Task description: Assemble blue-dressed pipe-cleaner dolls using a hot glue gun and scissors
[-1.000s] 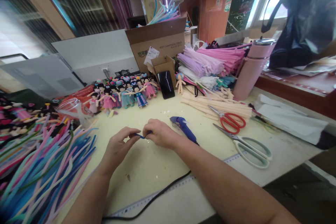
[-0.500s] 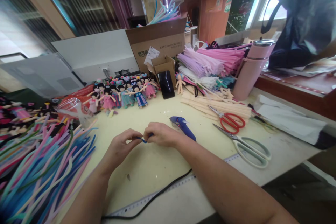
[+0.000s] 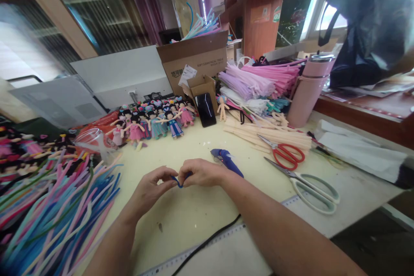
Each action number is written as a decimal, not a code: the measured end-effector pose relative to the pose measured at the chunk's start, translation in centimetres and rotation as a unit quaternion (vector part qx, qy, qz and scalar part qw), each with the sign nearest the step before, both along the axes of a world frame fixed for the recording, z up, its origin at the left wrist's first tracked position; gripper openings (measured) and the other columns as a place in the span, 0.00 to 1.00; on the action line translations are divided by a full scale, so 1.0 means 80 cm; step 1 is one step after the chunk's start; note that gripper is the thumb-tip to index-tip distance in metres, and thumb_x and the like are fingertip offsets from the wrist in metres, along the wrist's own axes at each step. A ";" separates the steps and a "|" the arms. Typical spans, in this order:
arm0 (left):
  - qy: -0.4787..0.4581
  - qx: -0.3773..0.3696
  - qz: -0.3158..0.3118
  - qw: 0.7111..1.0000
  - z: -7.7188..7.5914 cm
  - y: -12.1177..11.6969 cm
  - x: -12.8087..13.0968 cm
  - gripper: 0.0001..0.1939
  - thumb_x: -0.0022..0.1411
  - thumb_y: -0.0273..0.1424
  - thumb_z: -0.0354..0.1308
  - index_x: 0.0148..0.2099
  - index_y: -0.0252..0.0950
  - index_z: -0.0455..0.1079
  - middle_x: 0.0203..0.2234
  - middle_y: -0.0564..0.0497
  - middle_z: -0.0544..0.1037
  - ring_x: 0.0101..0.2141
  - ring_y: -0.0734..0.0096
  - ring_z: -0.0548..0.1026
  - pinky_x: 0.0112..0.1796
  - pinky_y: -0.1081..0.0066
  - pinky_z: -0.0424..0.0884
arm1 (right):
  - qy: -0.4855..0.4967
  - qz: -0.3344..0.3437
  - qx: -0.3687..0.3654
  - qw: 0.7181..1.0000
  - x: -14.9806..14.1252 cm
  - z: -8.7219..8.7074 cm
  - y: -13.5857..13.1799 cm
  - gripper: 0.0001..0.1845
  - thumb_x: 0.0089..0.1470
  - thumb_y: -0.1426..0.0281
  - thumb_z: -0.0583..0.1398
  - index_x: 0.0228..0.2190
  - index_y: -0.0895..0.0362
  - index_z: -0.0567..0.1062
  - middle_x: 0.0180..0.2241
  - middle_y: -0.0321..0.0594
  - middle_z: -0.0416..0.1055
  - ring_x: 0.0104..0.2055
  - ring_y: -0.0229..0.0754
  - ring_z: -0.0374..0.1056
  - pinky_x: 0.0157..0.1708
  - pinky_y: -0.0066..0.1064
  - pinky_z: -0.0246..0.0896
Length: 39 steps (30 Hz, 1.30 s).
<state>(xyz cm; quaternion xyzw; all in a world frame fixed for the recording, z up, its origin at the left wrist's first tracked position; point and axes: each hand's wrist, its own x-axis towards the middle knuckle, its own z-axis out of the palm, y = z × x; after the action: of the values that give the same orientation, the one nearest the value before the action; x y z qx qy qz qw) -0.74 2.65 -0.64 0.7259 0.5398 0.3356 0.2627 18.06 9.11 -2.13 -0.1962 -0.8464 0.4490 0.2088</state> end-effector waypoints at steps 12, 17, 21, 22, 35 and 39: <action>0.036 0.001 -0.045 0.998 0.003 -0.002 -0.001 0.03 0.52 0.30 0.59 0.29 0.39 0.75 0.24 0.53 0.73 0.27 0.71 0.70 0.30 0.72 0.64 | -0.007 -0.020 -0.013 1.000 -0.002 -0.003 0.001 0.07 0.42 0.79 0.63 0.27 0.58 0.78 0.28 0.33 0.67 0.33 0.35 0.64 0.35 0.25 0.57; 0.022 -0.010 -0.038 0.999 0.005 -0.003 0.001 0.03 0.51 0.30 0.60 0.28 0.38 0.74 0.24 0.53 0.73 0.28 0.71 0.70 0.30 0.72 0.65 | -0.012 0.004 -0.049 0.999 0.001 0.003 0.002 0.08 0.43 0.81 0.61 0.27 0.59 0.77 0.28 0.33 0.68 0.33 0.34 0.64 0.35 0.24 0.57; 0.022 -0.028 -0.033 0.999 0.004 -0.002 0.002 0.02 0.50 0.31 0.61 0.27 0.38 0.74 0.24 0.53 0.72 0.28 0.71 0.70 0.31 0.71 0.65 | -0.014 0.020 -0.055 0.998 0.003 0.007 0.001 0.07 0.43 0.80 0.62 0.27 0.58 0.77 0.28 0.32 0.66 0.32 0.33 0.64 0.34 0.23 0.57; 0.023 -0.032 -0.034 0.999 0.004 -0.002 0.002 0.02 0.50 0.31 0.61 0.27 0.38 0.74 0.25 0.53 0.72 0.29 0.71 0.69 0.32 0.71 0.65 | -0.014 0.020 -0.055 0.998 0.004 0.007 0.001 0.07 0.43 0.80 0.62 0.26 0.58 0.77 0.27 0.32 0.65 0.32 0.33 0.63 0.33 0.23 0.57; -0.023 -0.085 -0.088 0.992 0.014 -0.007 0.004 0.05 0.48 0.32 0.63 0.25 0.37 0.72 0.24 0.54 0.73 0.28 0.71 0.69 0.32 0.72 0.64 | -0.001 0.103 -0.126 0.987 0.002 0.003 0.001 0.04 0.43 0.75 0.64 0.27 0.59 0.78 0.28 0.32 0.69 0.31 0.32 0.63 0.33 0.23 0.57; -0.041 -0.086 -0.091 0.991 0.011 -0.005 0.000 0.06 0.48 0.34 0.63 0.25 0.37 0.72 0.23 0.54 0.73 0.28 0.71 0.68 0.32 0.71 0.63 | 0.025 0.100 -0.184 0.977 0.001 0.004 -0.002 0.04 0.42 0.75 0.64 0.26 0.60 0.76 0.26 0.31 0.70 0.29 0.31 0.62 0.32 0.24 0.56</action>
<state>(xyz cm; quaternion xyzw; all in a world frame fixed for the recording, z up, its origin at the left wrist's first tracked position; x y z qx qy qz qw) -0.76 2.22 0.27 0.7324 0.4870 0.2923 0.3756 18.11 8.98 -1.83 -0.1339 -0.7591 0.6206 0.1441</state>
